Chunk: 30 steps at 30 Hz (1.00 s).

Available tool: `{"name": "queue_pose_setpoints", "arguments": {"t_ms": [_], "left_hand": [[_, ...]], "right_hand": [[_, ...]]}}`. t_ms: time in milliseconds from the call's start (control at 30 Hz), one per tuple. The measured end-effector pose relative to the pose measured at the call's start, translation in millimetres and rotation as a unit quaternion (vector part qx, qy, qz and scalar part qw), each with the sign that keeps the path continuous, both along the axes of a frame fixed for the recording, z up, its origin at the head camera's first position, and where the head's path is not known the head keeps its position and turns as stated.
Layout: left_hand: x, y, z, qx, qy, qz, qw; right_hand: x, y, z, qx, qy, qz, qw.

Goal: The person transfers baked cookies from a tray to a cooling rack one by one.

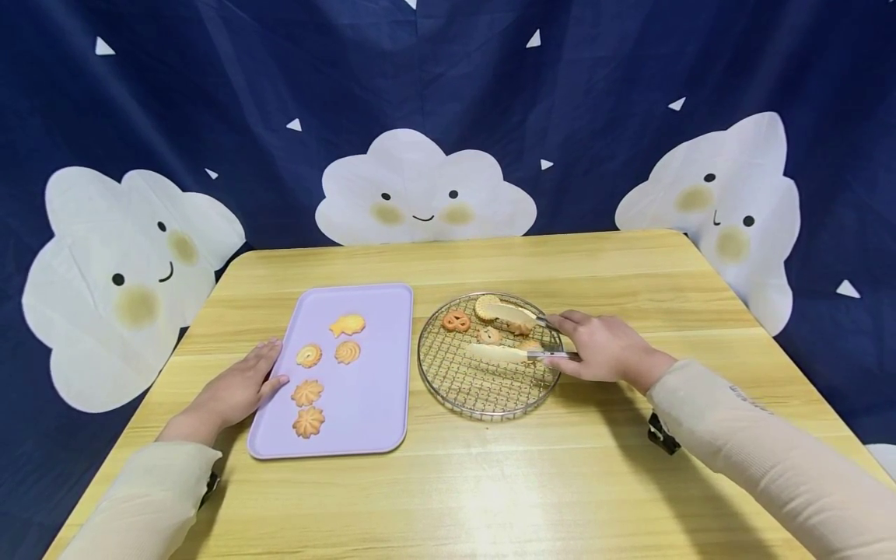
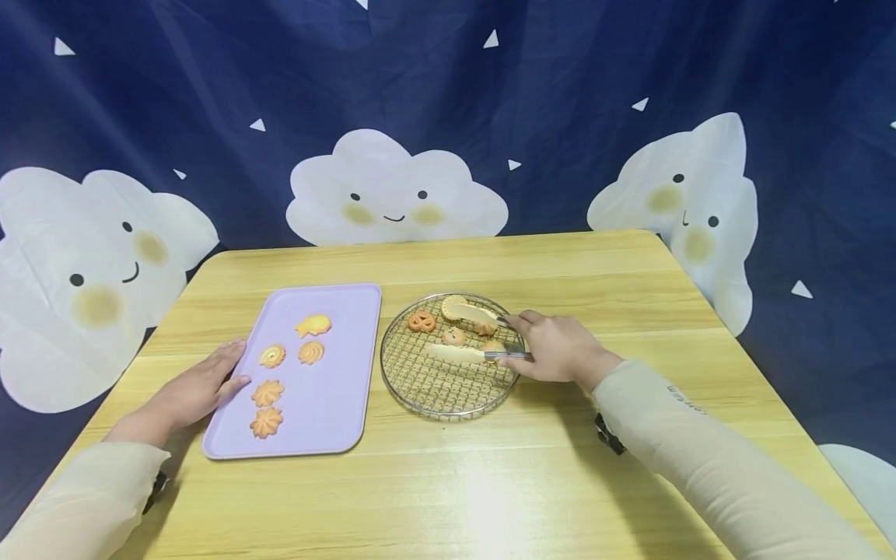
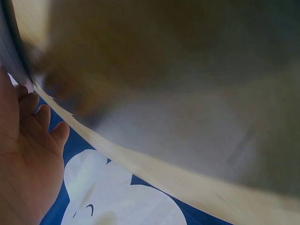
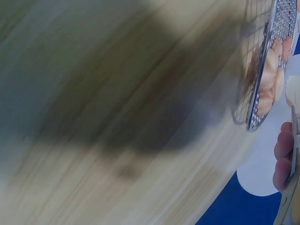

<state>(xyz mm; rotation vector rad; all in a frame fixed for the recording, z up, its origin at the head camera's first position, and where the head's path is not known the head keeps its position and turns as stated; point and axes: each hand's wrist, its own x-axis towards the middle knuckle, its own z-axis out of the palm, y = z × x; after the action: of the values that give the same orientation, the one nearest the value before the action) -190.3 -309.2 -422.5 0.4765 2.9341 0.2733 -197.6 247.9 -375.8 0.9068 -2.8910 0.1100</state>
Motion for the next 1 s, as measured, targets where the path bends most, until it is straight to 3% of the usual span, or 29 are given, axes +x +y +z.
{"name": "queue_pose_setpoints", "arguments": {"t_ms": [667,1000], "left_hand": [[1.0,0.6,1.3,-0.002,0.007,-0.003,1.0000],[1.4,0.4,1.3,0.000,0.007,-0.003,1.0000]], "right_hand": [[-6.5,-59,3.1,0.009,-0.020,0.028,0.9994],[-9.1,-97,-3.5,0.008,-0.018,0.059,0.9981]]}}
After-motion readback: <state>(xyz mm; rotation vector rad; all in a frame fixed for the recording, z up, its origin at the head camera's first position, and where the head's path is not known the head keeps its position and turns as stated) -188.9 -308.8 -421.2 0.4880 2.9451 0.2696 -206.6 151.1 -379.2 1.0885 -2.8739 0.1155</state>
